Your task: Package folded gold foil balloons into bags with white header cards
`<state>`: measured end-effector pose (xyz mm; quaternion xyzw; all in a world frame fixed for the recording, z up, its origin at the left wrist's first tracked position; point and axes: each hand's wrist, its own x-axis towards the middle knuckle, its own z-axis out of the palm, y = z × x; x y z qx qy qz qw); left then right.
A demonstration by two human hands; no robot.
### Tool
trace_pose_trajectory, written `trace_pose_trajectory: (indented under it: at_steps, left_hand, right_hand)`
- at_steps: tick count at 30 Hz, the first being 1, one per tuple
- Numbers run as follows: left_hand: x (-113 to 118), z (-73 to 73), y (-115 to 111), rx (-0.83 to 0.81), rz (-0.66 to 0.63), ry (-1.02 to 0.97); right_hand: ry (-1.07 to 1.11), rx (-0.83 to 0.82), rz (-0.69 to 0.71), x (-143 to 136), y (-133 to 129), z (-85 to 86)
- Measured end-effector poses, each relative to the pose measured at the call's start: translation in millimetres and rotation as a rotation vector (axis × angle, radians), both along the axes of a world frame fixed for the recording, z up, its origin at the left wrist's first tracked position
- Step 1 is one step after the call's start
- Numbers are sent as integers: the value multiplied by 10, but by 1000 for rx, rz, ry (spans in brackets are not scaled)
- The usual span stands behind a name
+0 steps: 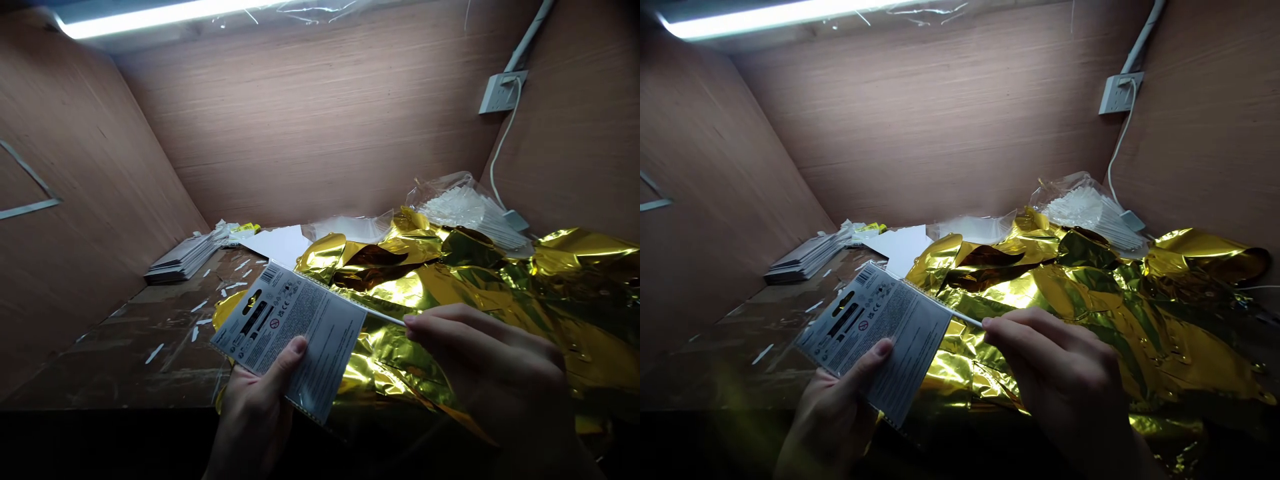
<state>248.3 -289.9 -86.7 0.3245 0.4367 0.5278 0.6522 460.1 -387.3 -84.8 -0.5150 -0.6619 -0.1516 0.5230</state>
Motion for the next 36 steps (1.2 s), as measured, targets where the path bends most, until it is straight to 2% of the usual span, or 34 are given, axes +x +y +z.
trace_pose_trajectory:
  at_steps: [3,10,17,22,25,31,34,36]
  left_hand:
    - [27,-12,-20,26,-7,-27]
    - [-20,-103,-8,59,-14,-65]
    - [-68,-126,-21,51,23,-93]
    - [-69,-128,-35,21,-22,-90]
    - [-41,-138,-68,2,24,-100]
    - [58,-229,-173,-55,82,-125]
    - [94,-245,-208,-39,126,-143]
    - [100,-238,-217,-36,139,-144]
  right_hand:
    - [-54,-14,-51,-61,34,39]
    - [-98,1,-76,-171,150,102]
    - [128,-163,119,-12,129,95]
    - [157,-214,183,68,194,87]
    - [130,-163,177,12,223,79]
    - [-38,81,13,-207,235,-19]
    - [-48,123,10,-219,236,-66]
    - [-32,88,42,-177,224,-77]
